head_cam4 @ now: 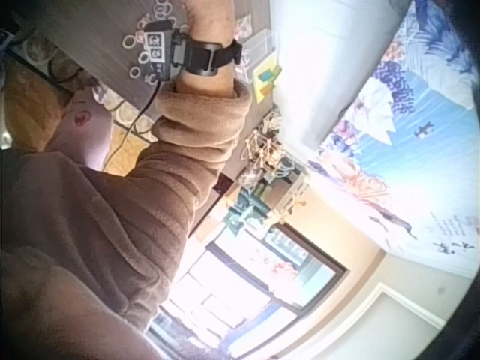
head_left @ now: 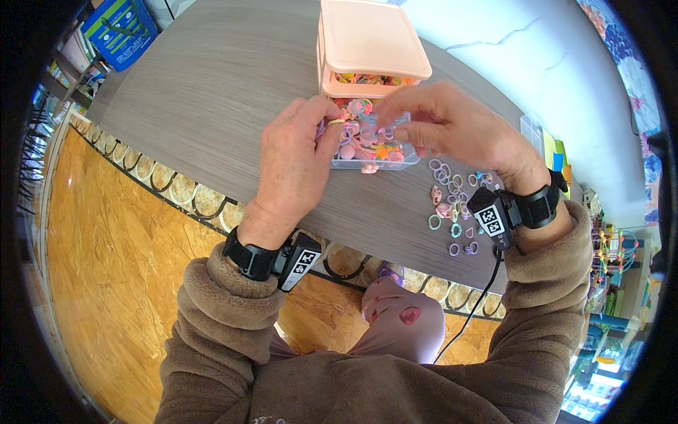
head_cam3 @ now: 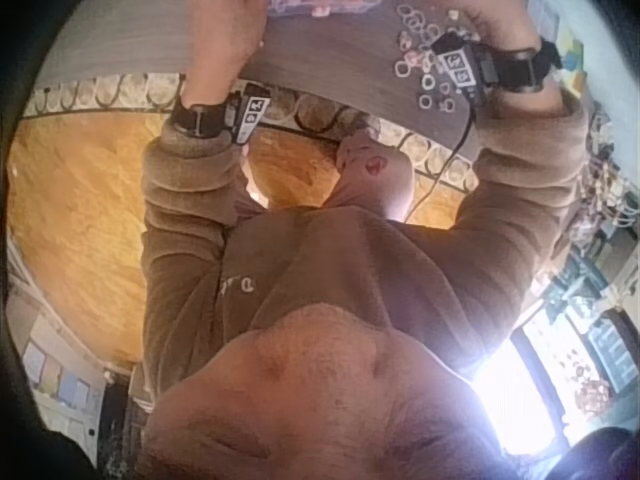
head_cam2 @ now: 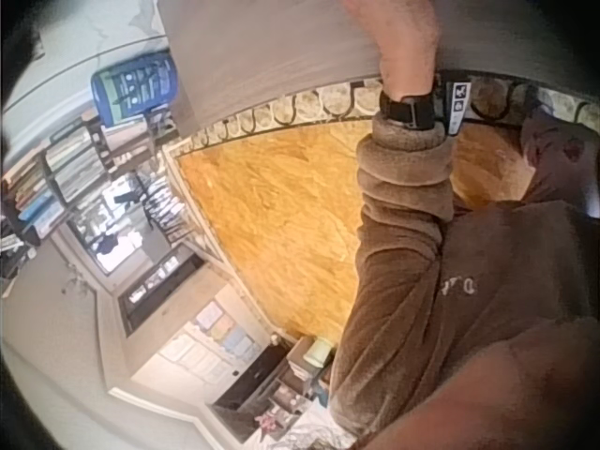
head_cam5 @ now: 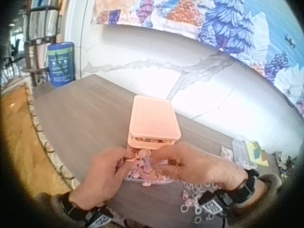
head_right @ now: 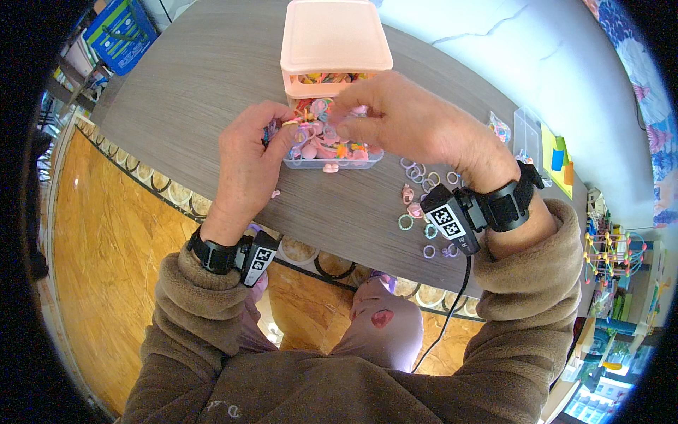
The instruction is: The person retrieves rubber bands from a red bag and a plastic container, then assembles them into a bracelet by looping and interlocking bands on their fingers. The person places the finished bracelet on their wrist.
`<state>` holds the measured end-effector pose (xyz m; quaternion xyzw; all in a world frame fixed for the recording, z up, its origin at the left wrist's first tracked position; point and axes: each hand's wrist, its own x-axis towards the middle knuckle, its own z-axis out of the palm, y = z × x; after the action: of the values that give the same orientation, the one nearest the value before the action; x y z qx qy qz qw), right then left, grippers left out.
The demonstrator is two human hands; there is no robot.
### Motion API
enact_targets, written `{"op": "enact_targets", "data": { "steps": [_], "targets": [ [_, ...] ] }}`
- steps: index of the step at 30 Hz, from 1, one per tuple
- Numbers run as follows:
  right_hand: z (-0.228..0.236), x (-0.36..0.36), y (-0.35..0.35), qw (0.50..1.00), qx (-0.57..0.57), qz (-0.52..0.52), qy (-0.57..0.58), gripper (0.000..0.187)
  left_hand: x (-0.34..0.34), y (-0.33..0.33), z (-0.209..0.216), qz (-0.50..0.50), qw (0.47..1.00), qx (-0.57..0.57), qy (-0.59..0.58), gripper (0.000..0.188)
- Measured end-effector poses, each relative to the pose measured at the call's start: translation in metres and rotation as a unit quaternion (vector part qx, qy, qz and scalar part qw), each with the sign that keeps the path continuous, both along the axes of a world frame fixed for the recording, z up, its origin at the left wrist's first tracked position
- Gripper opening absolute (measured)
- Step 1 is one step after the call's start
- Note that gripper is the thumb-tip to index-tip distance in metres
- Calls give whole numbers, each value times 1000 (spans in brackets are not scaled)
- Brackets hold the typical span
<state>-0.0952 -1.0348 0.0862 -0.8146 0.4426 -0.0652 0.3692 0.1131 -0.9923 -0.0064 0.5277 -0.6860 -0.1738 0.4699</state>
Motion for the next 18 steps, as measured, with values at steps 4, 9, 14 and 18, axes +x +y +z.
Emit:
{"op": "enact_targets", "data": {
  "steps": [4,9,14,18],
  "targets": [
    [5,-2,1,997,19,-45,-57,19,0,1,1,-5,1000,3,-14,17],
    [-5,-10,-6,968,-181,64,164,15,-1,3,2,-11,1000,1,-14,15],
    [-15,-9,3,971,-202,40,124,17,-5,4,7,-17,999,-38,-7,15],
    [13,-20,29,977,-186,-69,82,19,-12,1,15,-39,997,-55,27,18]
  ]
}}
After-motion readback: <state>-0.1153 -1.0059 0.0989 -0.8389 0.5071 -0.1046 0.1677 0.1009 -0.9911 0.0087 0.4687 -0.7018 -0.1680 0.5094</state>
